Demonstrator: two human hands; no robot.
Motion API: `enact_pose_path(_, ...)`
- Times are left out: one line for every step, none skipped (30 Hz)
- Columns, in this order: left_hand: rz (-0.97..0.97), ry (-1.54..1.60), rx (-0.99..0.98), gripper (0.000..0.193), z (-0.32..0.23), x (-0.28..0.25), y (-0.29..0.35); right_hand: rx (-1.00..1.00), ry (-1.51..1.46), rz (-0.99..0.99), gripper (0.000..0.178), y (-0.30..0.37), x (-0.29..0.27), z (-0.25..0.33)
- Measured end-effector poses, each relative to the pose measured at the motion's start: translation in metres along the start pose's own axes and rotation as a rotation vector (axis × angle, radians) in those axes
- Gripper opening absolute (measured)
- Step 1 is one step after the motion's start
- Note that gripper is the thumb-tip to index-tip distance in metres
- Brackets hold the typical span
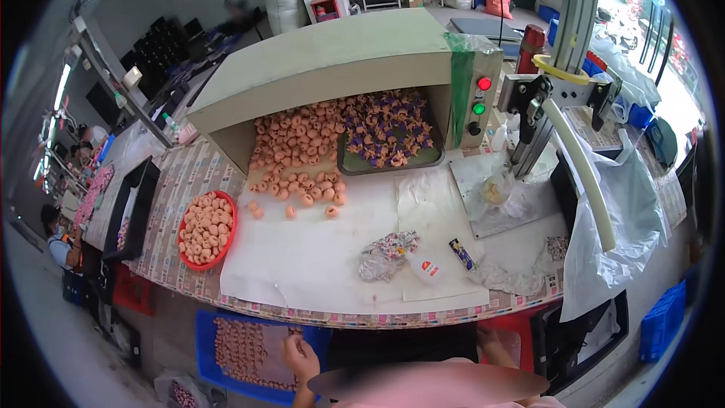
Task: Assembling small plastic toy heads onto bodies and packaging them into bags.
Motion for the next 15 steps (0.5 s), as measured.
enact_pose_path(-0.037,0.012,0.025,0.016,-0.056,-0.022,-0.026,0.328,0.126,-0.099,0.034,0.048,-0.018,0.02)
enact_pose_path(-0.103,0.057,0.143,0.018,-0.096,-0.035,-0.047,0.34,0.135,-0.106,0.034,0.069,-0.038,0.056)
enact_pose_path(-0.172,0.093,0.261,0.021,-0.124,-0.038,-0.06,0.146,0.372,-0.039,0.028,0.078,-0.047,0.086)
enact_pose_path(-0.143,0.094,0.298,0.025,-0.136,-0.03,-0.072,-0.05,0.606,0.03,0.023,0.087,-0.052,0.117)
enact_pose_path(-0.114,0.102,0.34,0.03,-0.146,-0.019,-0.084,-0.035,0.609,0.027,0.023,0.097,-0.058,0.151)
enact_pose_path(-0.076,0.144,0.294,0.036,-0.151,-0.004,-0.096,-0.105,0.512,0.1,0.022,0.109,-0.053,0.197)
enact_pose_path(-0.03,0.192,0.255,0.043,-0.155,0.014,-0.103,-0.172,0.412,0.159,0.021,0.12,-0.052,0.234)
enact_pose_path(-0.005,0.21,0.271,0.043,-0.16,0.03,-0.108,-0.151,0.406,0.131,0.021,0.125,-0.059,0.256)
enact_pose_path(0.006,0.195,0.279,0.049,-0.162,0.047,-0.118,-0.181,0.255,0.187,0.019,0.127,-0.059,0.281)
enact_pose_path(0.015,0.178,0.288,0.055,-0.167,0.063,-0.125,-0.215,0.102,0.242,0.018,0.128,-0.059,0.303)
enact_pose_path(0.032,0.194,0.304,0.055,-0.174,0.079,-0.129,-0.207,0.097,0.215,0.018,0.122,-0.064,0.318)
enact_pose_path(0.028,0.212,0.35,0.058,-0.184,0.091,-0.131,-0.31,0.103,0.164,0.016,0.117,-0.072,0.339)
enact_pose_path(0.022,0.226,0.393,0.061,-0.194,0.101,-0.132,-0.412,0.112,0.117,0.015,0.113,-0.078,0.357)
enact_pose_path(0.035,0.233,0.397,0.061,-0.201,0.113,-0.134,-0.402,0.113,0.106,0.015,0.102,-0.078,0.363)
enact_pose_path(0.04,0.211,0.43,0.061,-0.21,0.123,-0.134,-0.489,0.157,0.022,0.015,0.092,-0.079,0.371)
Point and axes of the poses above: each hand's wrist, its own y-axis away from the middle knuckle, its own x-axis out of the palm, z = x × y, the point moved 7 cm from there along -y, towards the middle knuckle, and after that the axes turned 11 degrees about -z, right-handed, at the moved point
